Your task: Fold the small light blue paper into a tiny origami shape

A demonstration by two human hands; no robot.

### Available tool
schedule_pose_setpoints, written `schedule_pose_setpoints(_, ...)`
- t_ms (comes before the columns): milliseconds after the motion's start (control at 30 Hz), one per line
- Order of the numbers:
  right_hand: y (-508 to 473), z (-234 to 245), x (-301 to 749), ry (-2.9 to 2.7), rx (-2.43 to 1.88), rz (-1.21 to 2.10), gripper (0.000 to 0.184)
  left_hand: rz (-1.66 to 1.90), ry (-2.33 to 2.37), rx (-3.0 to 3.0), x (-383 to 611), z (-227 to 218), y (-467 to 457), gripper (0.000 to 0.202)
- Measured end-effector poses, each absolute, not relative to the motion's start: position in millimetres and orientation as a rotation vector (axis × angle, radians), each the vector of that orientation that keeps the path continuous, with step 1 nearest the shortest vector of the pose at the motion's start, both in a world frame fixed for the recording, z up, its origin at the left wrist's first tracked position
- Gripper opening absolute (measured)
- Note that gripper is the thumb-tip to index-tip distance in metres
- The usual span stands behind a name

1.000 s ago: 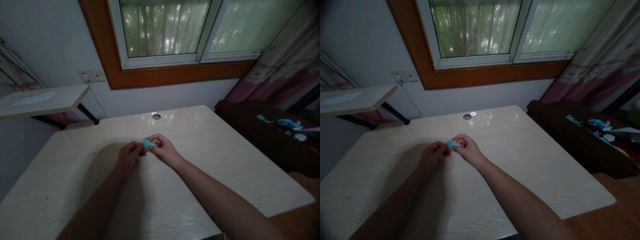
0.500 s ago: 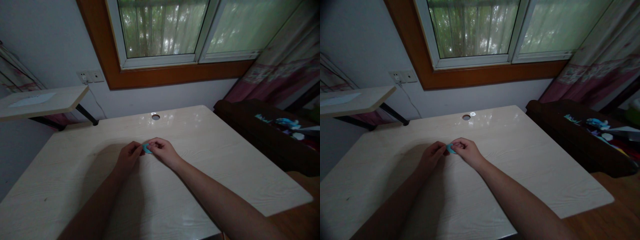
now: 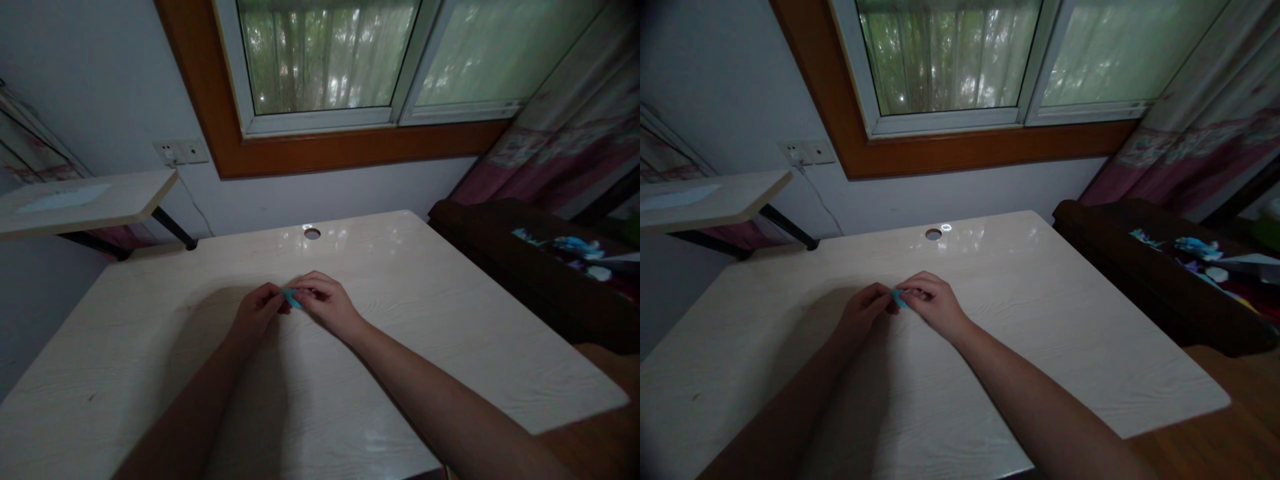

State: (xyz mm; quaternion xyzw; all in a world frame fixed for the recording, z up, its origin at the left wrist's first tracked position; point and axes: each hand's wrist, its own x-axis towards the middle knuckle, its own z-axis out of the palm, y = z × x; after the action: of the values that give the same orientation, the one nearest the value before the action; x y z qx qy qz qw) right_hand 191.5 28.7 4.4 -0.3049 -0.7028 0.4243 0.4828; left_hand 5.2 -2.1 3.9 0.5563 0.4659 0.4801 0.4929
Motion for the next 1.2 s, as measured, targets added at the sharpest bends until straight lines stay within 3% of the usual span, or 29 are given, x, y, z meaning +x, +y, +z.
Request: schedule_pose_setpoints(1200, 28.3, 2.9, 194.7, -1.842, -0.676, 0.769, 0.019, 1.080, 1.049, 1.126, 6.1, 7.2, -2.2, 0.030)
